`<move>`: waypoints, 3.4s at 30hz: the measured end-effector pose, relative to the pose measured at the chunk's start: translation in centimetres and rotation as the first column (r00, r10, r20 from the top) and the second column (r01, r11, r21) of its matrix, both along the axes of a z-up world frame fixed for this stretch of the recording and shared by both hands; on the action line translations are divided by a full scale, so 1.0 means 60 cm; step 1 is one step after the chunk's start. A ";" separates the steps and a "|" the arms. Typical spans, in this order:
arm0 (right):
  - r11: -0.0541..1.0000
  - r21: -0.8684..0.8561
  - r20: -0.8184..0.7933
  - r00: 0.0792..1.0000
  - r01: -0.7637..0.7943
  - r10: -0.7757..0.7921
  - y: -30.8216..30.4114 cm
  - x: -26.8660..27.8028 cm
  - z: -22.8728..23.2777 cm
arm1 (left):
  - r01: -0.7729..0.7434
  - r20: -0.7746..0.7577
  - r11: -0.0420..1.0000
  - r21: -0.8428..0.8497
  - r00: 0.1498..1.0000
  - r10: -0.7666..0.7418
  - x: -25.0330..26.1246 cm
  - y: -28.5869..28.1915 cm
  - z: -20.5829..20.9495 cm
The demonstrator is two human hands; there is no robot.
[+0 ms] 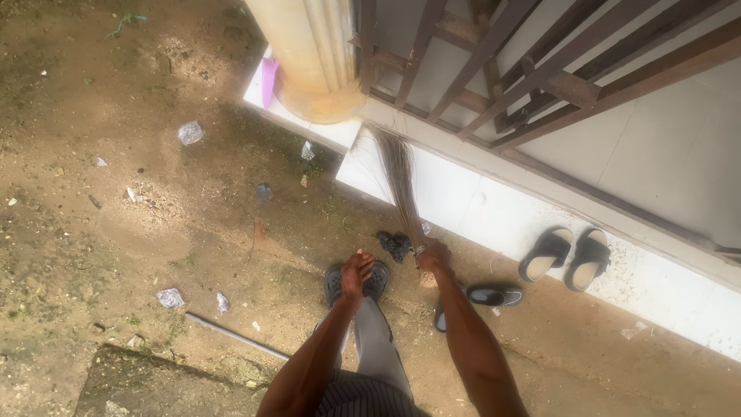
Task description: The person sweeps debris from the floor into a dustpan using a broom and then carries the broom and dustpan outdoors to dispose of the debris.
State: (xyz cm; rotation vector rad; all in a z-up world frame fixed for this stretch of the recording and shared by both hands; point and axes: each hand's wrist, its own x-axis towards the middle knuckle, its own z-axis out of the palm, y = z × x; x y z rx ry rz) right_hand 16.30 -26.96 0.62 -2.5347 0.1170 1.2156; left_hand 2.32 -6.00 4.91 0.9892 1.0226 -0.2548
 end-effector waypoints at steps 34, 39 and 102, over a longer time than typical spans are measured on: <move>0.971 0.170 -0.100 0.984 0.165 -0.149 0.020 -0.210 0.033 | 0.018 0.010 0.997 -0.079 1.000 -0.017 -0.070 0.057 -0.012; 0.979 0.202 -0.202 0.979 0.036 0.005 0.029 -0.314 0.082 | -0.044 0.016 0.996 -0.083 0.999 0.045 -0.074 0.072 -0.011; 0.032 0.316 -0.290 0.129 0.948 -0.948 0.029 -0.302 -0.022 | 0.212 0.166 0.973 -0.090 0.967 -0.195 -0.123 0.052 -0.108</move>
